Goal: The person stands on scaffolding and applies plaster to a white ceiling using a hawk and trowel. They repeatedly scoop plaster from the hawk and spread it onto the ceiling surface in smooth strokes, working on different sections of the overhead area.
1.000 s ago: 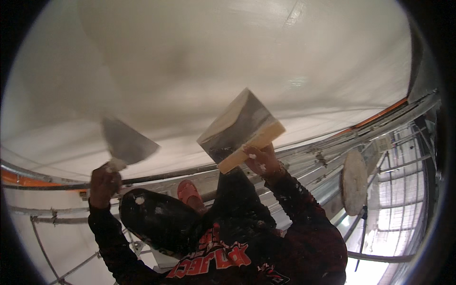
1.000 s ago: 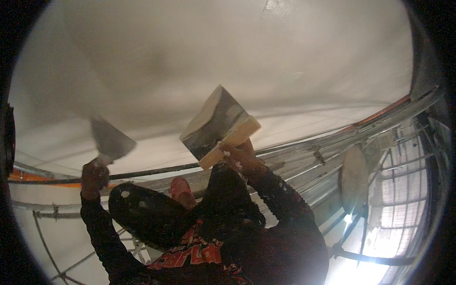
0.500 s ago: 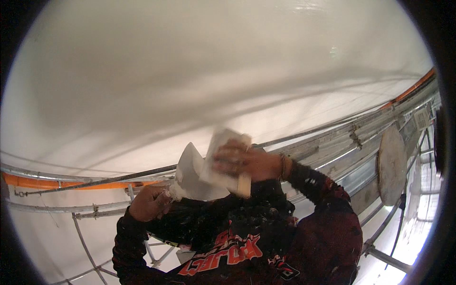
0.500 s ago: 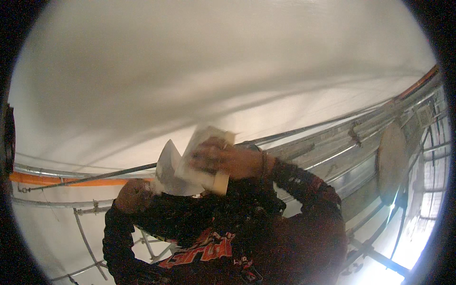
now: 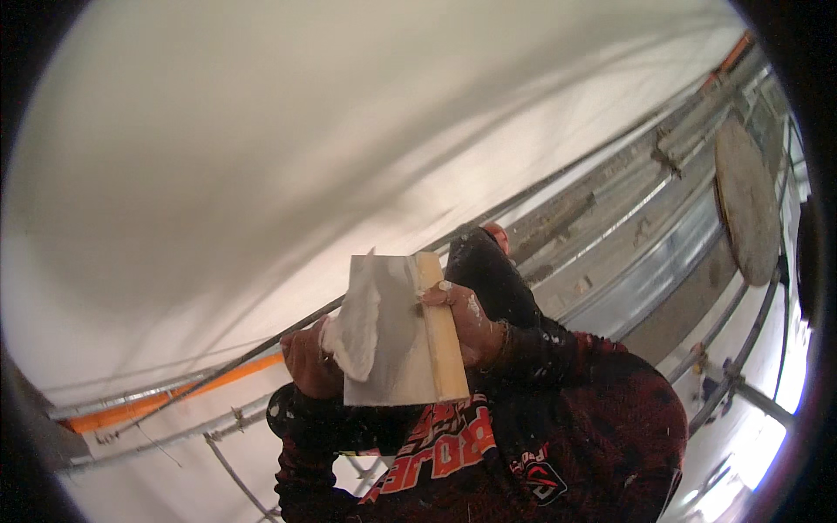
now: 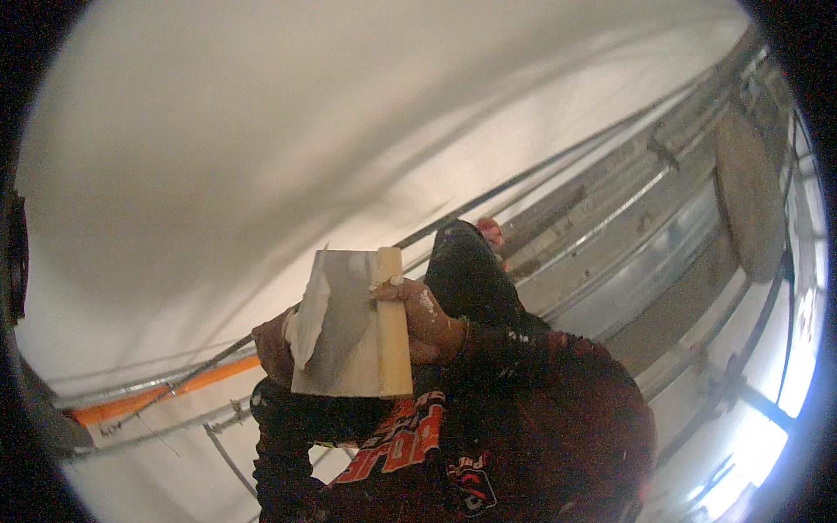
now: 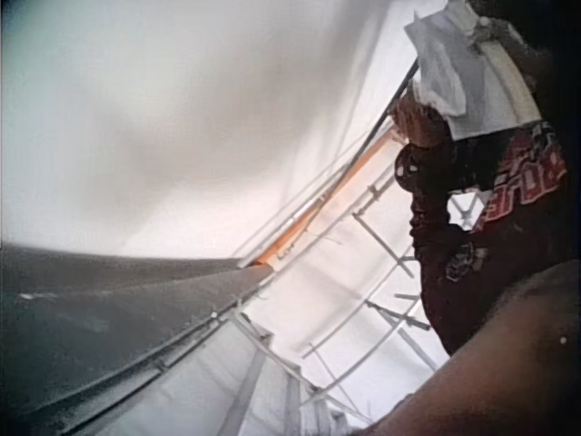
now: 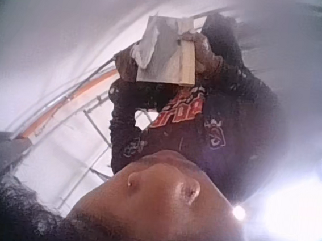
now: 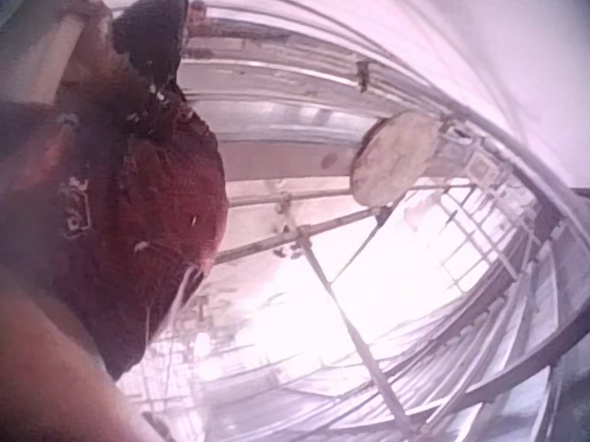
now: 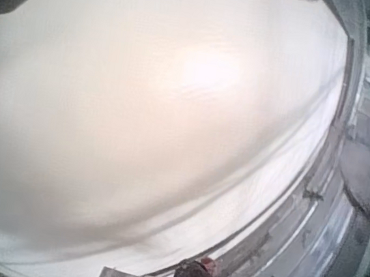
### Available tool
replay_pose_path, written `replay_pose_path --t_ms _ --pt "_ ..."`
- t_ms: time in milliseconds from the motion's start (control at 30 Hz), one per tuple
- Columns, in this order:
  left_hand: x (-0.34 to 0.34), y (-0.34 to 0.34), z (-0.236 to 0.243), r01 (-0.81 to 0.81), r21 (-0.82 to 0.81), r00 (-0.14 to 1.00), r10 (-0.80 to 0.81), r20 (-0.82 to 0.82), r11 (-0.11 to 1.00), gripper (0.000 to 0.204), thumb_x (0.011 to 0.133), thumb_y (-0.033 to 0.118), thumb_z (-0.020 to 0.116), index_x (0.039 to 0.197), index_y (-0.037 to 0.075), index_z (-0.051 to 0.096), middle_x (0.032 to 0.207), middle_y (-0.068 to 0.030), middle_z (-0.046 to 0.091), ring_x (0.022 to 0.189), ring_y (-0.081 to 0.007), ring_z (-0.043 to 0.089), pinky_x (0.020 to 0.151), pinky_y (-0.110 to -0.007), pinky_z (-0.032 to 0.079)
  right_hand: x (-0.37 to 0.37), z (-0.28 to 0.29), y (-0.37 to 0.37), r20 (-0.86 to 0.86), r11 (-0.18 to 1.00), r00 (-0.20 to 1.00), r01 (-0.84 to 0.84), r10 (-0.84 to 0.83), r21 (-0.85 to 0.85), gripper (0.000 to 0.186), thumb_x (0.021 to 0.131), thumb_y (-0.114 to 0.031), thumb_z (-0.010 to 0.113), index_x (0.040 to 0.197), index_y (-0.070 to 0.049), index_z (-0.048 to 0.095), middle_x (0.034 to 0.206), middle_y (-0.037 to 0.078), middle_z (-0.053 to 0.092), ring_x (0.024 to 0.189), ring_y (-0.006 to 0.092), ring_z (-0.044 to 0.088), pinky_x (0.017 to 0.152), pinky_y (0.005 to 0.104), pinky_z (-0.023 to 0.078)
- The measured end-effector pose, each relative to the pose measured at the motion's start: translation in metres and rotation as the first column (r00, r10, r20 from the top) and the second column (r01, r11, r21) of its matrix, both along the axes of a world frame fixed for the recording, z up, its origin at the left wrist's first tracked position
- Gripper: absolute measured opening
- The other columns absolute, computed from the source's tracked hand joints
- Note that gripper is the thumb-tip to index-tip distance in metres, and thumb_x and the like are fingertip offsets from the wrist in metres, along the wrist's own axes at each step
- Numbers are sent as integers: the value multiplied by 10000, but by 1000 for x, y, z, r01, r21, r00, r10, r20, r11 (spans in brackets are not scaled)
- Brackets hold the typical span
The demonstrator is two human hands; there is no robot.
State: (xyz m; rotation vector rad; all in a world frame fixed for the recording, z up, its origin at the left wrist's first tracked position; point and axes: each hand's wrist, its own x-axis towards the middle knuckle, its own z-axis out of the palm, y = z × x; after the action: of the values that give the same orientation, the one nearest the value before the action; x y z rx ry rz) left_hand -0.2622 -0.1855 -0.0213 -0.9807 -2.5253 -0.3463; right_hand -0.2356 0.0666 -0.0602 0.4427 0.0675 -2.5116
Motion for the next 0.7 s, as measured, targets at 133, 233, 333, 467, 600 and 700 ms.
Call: replay_pose_path --t_ms 133,233,333,467,600,700 --pt "-42 -23 -4 106 -261 992 -119 -34 960 351 888 250 532 1125 -2 592 909 -111 631 778 -226 591 764 -383 400 14 -17 48 -31 976 989 147 -144 162 329 770 -232 596 1005 -8 543 910 128 583 813 277 616 783 486 538" --pt "-46 -48 -15 83 -447 994 -44 97 891 373 869 233 554 1163 5 578 892 -115 617 774 -235 580 756 -384 392 21 -56 88 -73 959 956 284 -284 -8 314 733 -255 599 953 -32 579 891 104 589 760 256 607 739 432 540" --pt "-49 -36 -27 -65 -338 988 108 111 939 408 837 198 601 1192 2 560 840 -117 587 739 -254 547 726 -391 387 54 -152 118 -55 790 809 585 -586 181 341 740 -269 621 976 -32 558 938 80 571 813 230 588 735 367 538" --pt "-61 3 -61 -178 -169 963 207 172 969 473 809 182 662 1233 13 538 816 -125 566 733 -277 523 714 -398 395 77 -192 159 -105 541 778 519 -619 662 326 803 -228 629 1022 -13 519 996 84 562 930 240 578 821 395 518" --pt "-90 59 -96 -100 -168 956 141 256 981 521 759 188 698 1234 42 541 842 -129 564 771 -298 523 723 -412 395 68 -336 181 -373 -178 884 334 -282 926 328 844 -192 619 1102 -22 507 1045 94 568 990 262 573 893 423 479" --pt "-96 87 -127 -102 -122 963 129 236 987 473 766 186 688 1201 50 561 860 -125 570 771 -303 528 719 -409 394 30 -348 179 -249 -868 953 268 174 419 354 843 -193 612 1151 -42 522 1137 111 562 1059 276 556 935 417 448"
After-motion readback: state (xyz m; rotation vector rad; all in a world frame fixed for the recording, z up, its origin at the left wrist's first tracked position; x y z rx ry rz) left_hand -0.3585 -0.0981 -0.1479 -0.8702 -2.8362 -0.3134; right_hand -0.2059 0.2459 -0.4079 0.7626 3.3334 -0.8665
